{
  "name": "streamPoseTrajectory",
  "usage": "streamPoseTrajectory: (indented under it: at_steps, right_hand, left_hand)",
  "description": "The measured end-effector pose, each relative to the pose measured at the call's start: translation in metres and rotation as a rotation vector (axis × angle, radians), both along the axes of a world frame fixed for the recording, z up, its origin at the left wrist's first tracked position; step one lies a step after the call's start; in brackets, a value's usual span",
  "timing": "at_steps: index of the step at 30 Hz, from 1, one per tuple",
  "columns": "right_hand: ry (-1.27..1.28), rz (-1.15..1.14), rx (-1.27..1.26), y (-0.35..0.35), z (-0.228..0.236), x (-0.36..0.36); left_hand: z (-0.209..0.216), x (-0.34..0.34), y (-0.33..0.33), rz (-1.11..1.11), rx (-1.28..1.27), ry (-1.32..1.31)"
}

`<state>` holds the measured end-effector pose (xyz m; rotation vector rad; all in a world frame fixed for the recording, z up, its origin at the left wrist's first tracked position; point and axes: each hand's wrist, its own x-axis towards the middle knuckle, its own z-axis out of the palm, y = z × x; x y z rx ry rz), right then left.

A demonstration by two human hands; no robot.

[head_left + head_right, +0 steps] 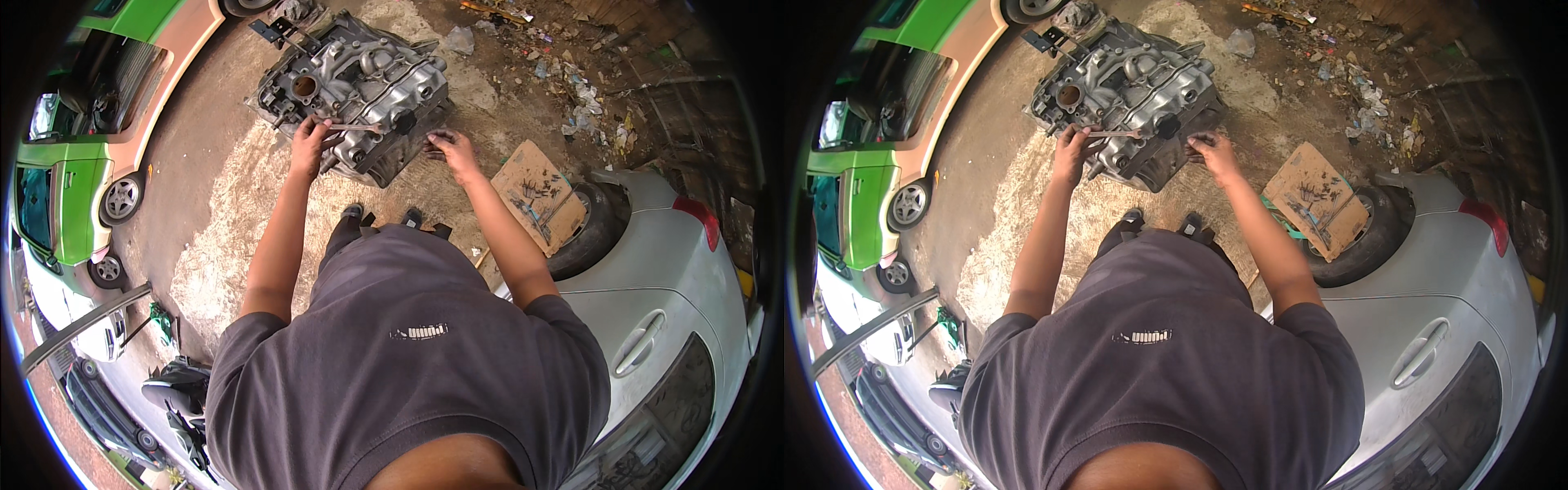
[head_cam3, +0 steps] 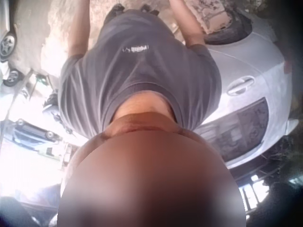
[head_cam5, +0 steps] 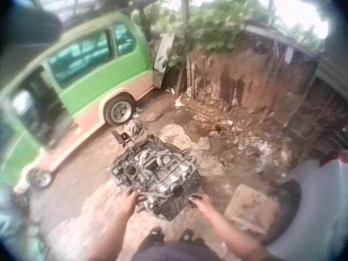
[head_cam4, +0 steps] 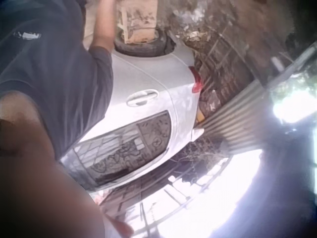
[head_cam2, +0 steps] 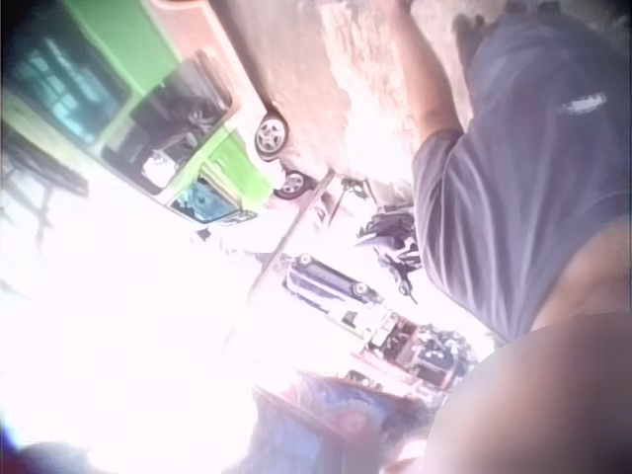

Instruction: The person places a cylinder head onto an engine block and then uses a wrench to tighten multiple bolts around the head. The work is performed on the ground in an outdoor area with vehicles nearby.

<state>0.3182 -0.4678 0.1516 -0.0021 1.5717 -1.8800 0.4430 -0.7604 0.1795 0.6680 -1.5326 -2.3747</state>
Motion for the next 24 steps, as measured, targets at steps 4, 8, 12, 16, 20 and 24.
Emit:
streamPoseTrajectory:
  at_steps: [4,8,12,16,20,24]
  right_hand:
    - [-0.033,0.021,0.066,-0.007,-0.019,0.012]
    - [0.04,0.077,0.1,-0.028,-0.023,0.025]
    - [0.202,0.099,0.225,-0.063,-0.018,0.04]
    - [0.217,0.107,0.408,-0.099,-0.014,0.066]
    - [0.316,-0.053,0.496,-0.124,-0.024,0.088]
    - [0.383,-0.232,0.527,-0.135,-0.034,0.112]
  left_hand:
    - [-0.008,0.023,-0.032,0.061,0.004,-0.087]
    - [-0.02,0.012,-0.052,0.033,-0.162,-0.162]
    - [-0.023,-0.012,-0.062,-0.251,-0.804,-0.195]
    - [-0.023,-0.023,-0.075,-0.663,-1.155,-0.133]
    - [-0.026,-0.027,-0.083,-0.852,-1.313,-0.076]
    - [-0.031,-0.033,-0.085,-0.917,-1.354,-0.015]
